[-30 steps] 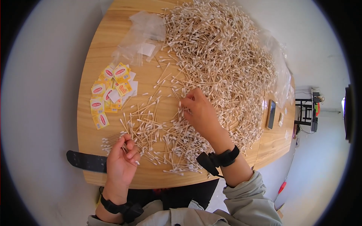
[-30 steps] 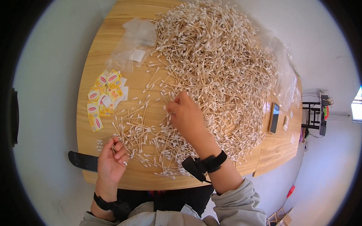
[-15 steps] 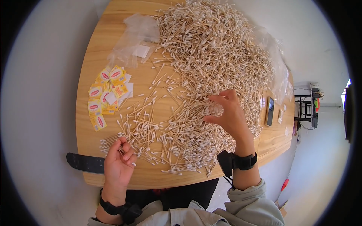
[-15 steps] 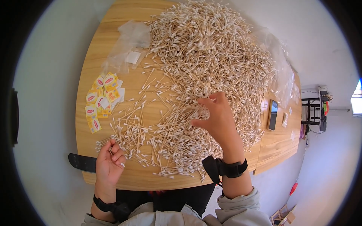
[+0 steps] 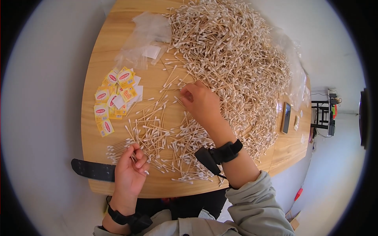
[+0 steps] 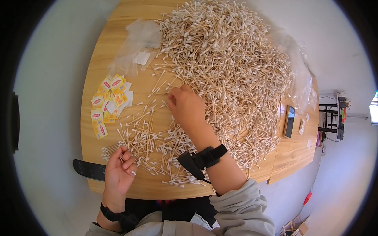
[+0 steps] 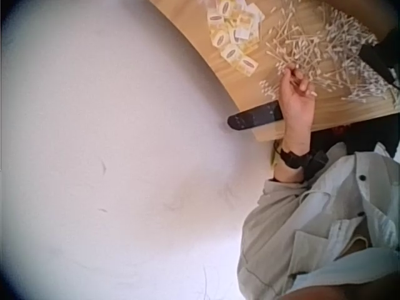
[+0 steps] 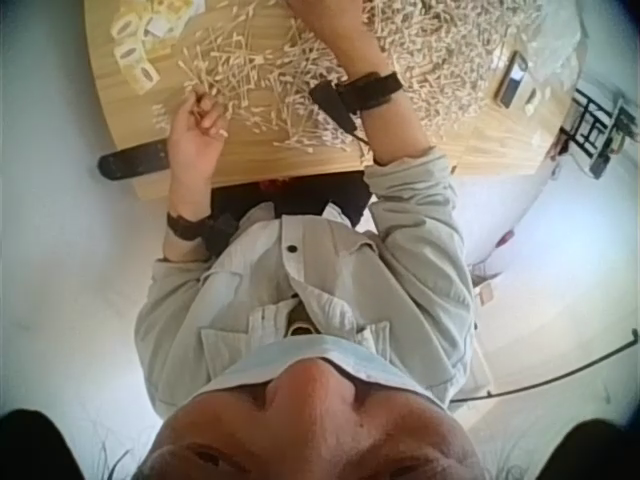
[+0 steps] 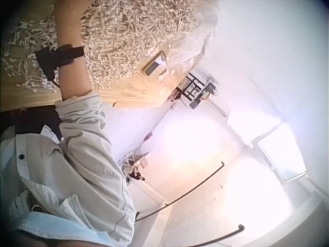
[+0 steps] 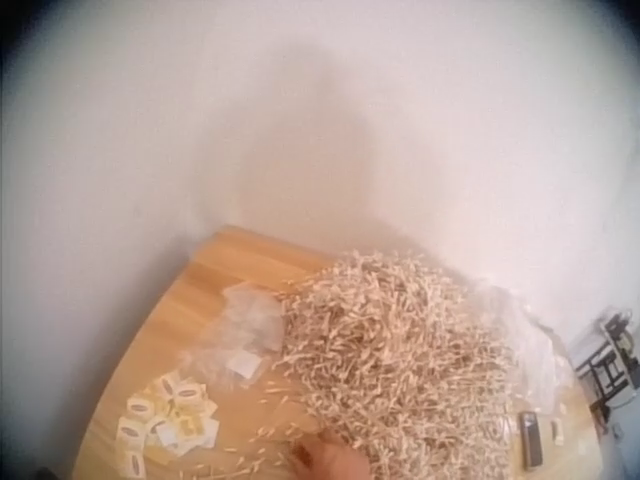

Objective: Sorting and bundling a large pile of cotton swabs on a wooden table.

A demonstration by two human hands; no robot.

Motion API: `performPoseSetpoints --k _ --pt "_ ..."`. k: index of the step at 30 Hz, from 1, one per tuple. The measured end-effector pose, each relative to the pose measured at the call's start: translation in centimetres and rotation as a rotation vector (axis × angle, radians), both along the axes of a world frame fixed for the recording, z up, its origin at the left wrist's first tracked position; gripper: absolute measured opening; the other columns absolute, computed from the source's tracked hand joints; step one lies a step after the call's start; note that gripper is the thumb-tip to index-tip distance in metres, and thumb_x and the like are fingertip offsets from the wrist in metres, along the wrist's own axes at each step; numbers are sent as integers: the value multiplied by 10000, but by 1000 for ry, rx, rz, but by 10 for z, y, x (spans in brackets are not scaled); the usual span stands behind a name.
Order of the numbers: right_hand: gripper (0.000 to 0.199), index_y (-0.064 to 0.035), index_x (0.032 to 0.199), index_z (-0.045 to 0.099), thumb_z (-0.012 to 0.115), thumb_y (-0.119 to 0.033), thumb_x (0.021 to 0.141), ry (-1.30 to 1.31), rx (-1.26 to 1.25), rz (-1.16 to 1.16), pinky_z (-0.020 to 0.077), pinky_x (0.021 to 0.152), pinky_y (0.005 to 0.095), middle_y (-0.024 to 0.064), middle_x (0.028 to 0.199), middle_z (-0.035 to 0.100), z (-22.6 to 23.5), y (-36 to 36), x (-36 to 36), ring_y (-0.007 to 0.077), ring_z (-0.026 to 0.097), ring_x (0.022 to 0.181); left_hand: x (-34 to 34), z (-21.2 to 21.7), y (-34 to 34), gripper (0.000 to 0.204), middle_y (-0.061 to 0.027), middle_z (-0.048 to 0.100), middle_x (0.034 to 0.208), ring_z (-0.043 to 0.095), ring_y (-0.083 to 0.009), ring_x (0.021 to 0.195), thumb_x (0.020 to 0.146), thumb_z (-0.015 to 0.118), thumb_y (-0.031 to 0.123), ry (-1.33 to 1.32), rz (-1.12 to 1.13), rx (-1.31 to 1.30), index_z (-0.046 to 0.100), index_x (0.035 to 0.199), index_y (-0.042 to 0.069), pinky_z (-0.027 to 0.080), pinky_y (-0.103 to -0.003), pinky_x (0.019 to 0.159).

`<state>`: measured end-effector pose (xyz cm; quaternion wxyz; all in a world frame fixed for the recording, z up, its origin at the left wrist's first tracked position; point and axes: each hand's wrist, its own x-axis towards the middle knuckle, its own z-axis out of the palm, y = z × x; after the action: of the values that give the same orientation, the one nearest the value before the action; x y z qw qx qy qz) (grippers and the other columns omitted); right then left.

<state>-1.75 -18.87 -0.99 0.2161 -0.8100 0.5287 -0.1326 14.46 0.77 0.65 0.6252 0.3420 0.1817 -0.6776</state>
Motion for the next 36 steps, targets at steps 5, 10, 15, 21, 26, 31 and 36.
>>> performPoseSetpoints --k 5,10,15,21,26,31,36 --pt "61 -112 745 620 643 -163 722 23 -12 -4 484 612 372 65 794 577 -2 -1 1 265 608 708 0 4 -1 123 9 480 723 404 -68 582 918 470 182 -14 -4 8 530 942 76 340 -193 496" --pt "66 -86 756 616 648 -135 723 -29 -9 -4 483 597 355 68 779 578 1 -2 -3 251 607 681 -1 4 -2 133 7 479 725 404 -73 588 918 472 187 14 -12 -24 535 942 72 345 -199 507" --pt "95 -45 811 613 658 -100 748 -423 383 -42 487 597 287 84 779 618 52 40 2 181 619 660 -9 5 -1 223 -25 549 800 502 -122 687 931 451 264 -14 -21 10 549 960 66 417 -239 588" --pt "147 -52 915 644 643 -30 769 -412 280 218 471 552 254 76 789 580 72 125 7 169 603 678 -35 14 -6 291 -42 580 825 548 -147 731 940 434 328 4 -22 118 556 958 64 443 -263 622" --pt "262 -85 1012 619 654 -57 754 -296 252 4 479 587 293 94 860 528 36 129 -9 220 577 687 -21 -7 20 232 11 460 672 433 -93 584 949 429 285 125 -47 -39 531 897 83 370 -217 530" --pt "326 -131 1062 581 640 -83 744 59 20 56 479 600 352 87 971 492 16 109 -21 258 566 792 -1 7 37 211 42 373 606 336 -56 511 946 440 267 -6 -115 -16 511 856 90 288 -196 460" --pt "393 -110 1080 569 660 -64 700 -54 -215 -124 491 634 349 105 999 488 27 78 -29 257 556 847 13 10 63 213 46 368 592 330 -56 501 947 433 265 -76 -172 27 508 850 91 289 -197 455"
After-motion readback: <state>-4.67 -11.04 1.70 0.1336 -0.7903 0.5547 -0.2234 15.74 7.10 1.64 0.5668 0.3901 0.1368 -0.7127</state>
